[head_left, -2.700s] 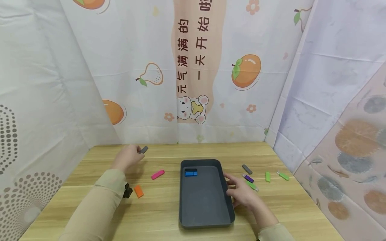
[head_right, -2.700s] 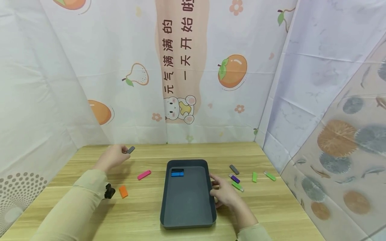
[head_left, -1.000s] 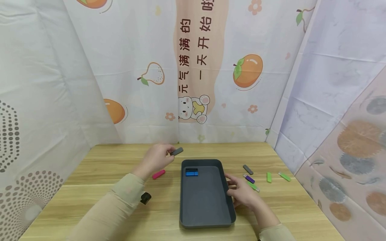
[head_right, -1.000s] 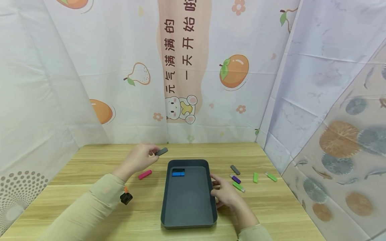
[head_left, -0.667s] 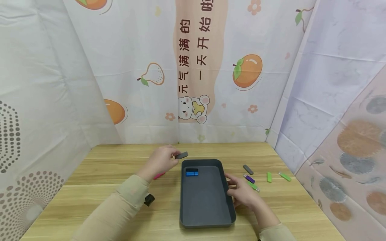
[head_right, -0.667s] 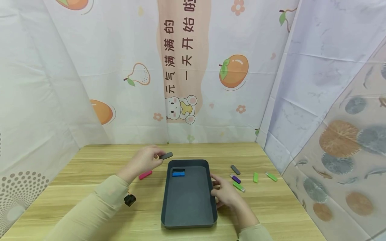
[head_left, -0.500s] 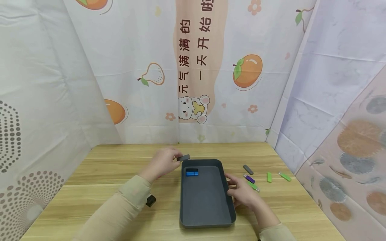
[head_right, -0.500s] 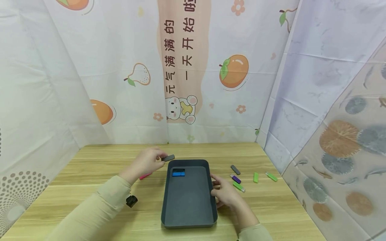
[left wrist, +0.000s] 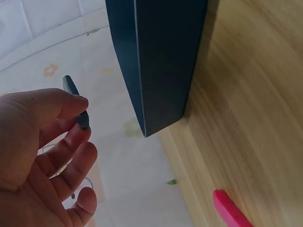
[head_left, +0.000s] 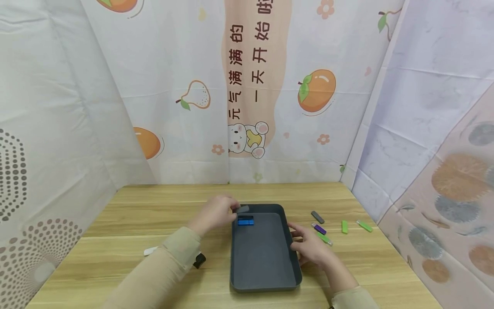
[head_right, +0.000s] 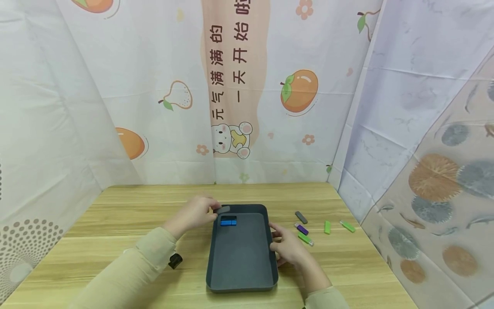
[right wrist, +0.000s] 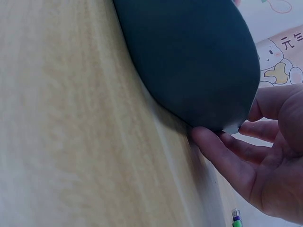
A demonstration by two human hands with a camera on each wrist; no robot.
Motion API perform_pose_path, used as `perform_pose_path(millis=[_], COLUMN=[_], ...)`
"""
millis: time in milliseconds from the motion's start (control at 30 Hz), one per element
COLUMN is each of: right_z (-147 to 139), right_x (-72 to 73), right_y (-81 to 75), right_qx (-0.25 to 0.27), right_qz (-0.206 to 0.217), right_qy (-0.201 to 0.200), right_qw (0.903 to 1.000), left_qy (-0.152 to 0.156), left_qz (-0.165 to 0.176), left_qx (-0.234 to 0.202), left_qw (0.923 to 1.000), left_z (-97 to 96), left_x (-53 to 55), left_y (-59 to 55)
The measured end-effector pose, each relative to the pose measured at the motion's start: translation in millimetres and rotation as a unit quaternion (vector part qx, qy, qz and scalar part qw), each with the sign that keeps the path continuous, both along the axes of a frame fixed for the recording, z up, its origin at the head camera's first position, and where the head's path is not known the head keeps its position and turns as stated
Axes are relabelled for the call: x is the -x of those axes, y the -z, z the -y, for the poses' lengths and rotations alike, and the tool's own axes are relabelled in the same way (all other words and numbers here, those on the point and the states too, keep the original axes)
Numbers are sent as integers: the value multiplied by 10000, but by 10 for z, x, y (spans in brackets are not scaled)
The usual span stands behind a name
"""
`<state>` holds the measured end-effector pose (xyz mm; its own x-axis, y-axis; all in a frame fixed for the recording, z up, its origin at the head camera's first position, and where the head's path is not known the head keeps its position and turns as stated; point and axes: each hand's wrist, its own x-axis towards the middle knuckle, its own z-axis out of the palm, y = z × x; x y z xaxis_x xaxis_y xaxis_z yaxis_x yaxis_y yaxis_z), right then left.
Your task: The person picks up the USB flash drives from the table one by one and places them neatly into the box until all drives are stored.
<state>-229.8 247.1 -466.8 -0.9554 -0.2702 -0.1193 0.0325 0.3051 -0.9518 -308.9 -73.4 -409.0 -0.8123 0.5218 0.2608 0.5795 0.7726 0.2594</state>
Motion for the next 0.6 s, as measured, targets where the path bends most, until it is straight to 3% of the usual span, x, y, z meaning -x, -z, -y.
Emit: perform_pose_path(millis=[367, 600], right_z=[-5, -3], right_x=[20, 20], right_y=[14, 14], right_qx=[-2, 25], right_qz=[-16, 11], right_qy=[-32, -35], right_qw=[10000, 10000], left_qy=[-112, -19], left_qz=[101, 303], left_qx=[339, 411], left_qw=[9993, 9987], left_z=[-90, -134], left_x=[-8, 2], left_y=[78, 135])
